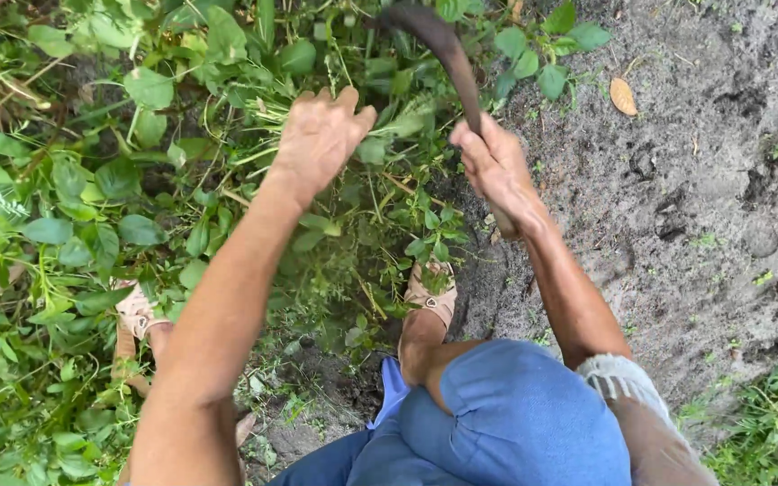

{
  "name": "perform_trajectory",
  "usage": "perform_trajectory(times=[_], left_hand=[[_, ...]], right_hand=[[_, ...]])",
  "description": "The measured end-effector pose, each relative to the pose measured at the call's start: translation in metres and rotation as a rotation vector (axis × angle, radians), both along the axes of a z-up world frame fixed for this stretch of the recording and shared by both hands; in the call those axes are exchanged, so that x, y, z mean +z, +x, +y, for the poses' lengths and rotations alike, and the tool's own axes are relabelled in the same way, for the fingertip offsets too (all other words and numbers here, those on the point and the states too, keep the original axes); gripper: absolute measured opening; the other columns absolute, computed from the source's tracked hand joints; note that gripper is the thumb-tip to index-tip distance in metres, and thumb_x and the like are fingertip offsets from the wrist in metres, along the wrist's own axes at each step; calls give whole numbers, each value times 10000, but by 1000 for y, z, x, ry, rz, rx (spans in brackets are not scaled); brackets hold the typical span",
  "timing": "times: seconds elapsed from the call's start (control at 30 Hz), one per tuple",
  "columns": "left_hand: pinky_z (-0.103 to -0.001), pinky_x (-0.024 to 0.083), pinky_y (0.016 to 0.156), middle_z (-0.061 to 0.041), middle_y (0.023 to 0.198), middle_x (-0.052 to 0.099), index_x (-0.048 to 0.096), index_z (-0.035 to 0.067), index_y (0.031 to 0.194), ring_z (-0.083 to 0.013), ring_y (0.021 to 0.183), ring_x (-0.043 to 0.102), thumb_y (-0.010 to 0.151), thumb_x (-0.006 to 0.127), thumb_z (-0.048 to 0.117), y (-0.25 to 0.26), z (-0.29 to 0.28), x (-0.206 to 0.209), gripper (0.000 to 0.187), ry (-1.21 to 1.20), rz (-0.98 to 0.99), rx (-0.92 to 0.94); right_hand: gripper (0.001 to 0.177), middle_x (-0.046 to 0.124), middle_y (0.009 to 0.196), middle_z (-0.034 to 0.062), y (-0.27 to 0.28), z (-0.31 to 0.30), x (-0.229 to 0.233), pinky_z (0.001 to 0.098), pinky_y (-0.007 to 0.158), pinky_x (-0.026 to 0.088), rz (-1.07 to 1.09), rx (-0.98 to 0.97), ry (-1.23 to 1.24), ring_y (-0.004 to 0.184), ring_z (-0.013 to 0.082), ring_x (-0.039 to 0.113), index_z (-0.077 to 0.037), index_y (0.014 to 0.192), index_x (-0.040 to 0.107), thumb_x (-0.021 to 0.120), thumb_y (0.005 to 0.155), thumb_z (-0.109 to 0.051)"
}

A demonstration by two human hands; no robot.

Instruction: Cutting weeds and plants in a garden using a sickle

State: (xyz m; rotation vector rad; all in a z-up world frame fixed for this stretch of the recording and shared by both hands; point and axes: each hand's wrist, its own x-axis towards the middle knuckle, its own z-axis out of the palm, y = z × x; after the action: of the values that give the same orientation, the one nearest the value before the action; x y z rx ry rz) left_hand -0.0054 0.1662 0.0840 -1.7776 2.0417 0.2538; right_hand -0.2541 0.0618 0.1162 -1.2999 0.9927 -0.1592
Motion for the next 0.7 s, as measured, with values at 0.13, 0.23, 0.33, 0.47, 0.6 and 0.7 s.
perform_trajectory(times=[0.13,0.23,0.33,0.47,0.6,0.7], left_hand=[[-384,651,739,-68,972,573,543,118,1108,-185,729,663,909,716,1,3,16,17,289,-208,210,-44],[-300,590,641,-45,1021,648,709,148,1093,-149,667,686,965,676,-5,-3,15,62,202,-323,368,92],[-205,619,484,-46,1117,548,706,210,1078,-171,803,595,668,701,-134,12,11,66,534,-802,611,304],[-648,137,1239,-197,1224,410,436,-16,1237,-321,1262,462,989,472,19,35,-9,97,253,-932,828,634],[-368,510,806,-28,836,599,606,95,850,-193,796,623,889,696,50,44,-39,70,108,-976,854,490],[-294,602,549,-36,787,665,636,13,1117,-172,617,660,846,703,-124,17,-80,87,312,-451,791,595]], right_hand=[[172,512,708,-38,47,-9,-29,182,373,442,-19,92,-41,460,74,460,-116,1165,562,405,1139,-180],[245,525,817,4,80,3,8,310,788,501,-77,110,251,588,150,478,-130,1130,660,445,1030,-191],[402,708,958,105,31,32,-66,119,325,404,-151,352,155,543,66,579,-30,1271,583,406,1098,-346],[549,398,666,-49,-20,47,-60,243,380,377,-10,569,-185,457,91,387,-158,1038,528,256,1008,-634],[198,501,679,-65,-42,39,-40,190,373,402,29,43,87,458,60,459,-167,1120,615,492,1093,-320],[141,482,679,-76,-40,23,-44,204,380,407,-88,-262,55,480,55,453,-155,1105,575,481,1109,-260]])
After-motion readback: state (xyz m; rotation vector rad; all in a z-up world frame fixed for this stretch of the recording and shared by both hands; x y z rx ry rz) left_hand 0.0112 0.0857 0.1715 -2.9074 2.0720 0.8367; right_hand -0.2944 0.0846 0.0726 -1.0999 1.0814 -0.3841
